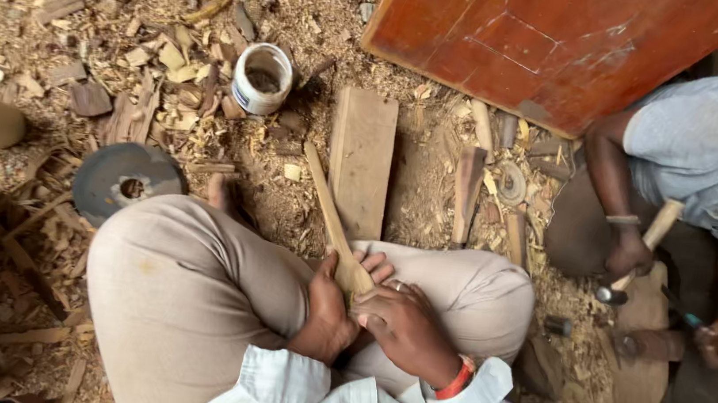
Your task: The person sits on the floor and uses a small hand tool to carve and smooth a wooden spoon held against a block. They repeatedly rub the tool along the spoon's surface to refine its shape.
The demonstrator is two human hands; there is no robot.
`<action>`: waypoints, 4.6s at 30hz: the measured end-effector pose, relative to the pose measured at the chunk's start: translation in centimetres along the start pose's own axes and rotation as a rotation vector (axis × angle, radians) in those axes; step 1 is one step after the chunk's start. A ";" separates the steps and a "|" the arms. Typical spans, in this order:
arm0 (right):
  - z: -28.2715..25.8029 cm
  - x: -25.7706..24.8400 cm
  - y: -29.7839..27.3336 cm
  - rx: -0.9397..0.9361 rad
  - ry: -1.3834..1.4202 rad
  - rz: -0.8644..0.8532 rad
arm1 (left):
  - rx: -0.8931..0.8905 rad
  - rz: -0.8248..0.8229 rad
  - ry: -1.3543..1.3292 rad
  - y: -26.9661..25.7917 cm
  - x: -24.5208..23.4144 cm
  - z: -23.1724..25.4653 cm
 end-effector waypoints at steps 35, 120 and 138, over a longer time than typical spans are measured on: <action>2.5 1.5 -1.0 0.016 -0.054 -0.042 | 0.024 0.024 0.027 -0.4 -0.8 -0.8; 4.3 0.9 -4.1 0.046 -0.068 0.326 | 0.043 -0.271 0.514 0.3 3.3 -2.4; 5.7 -5.3 -2.2 -0.094 0.588 0.713 | 0.193 -0.023 0.524 0.7 2.5 -0.7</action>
Point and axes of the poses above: each hand's wrist, its own y-axis towards the middle knuckle, its own x-axis out of the palm, z = x × y, the point moved 7 cm from there along y, towards the middle knuckle, and after that the axes turned 2 degrees about -y, right-handed, at the moved point
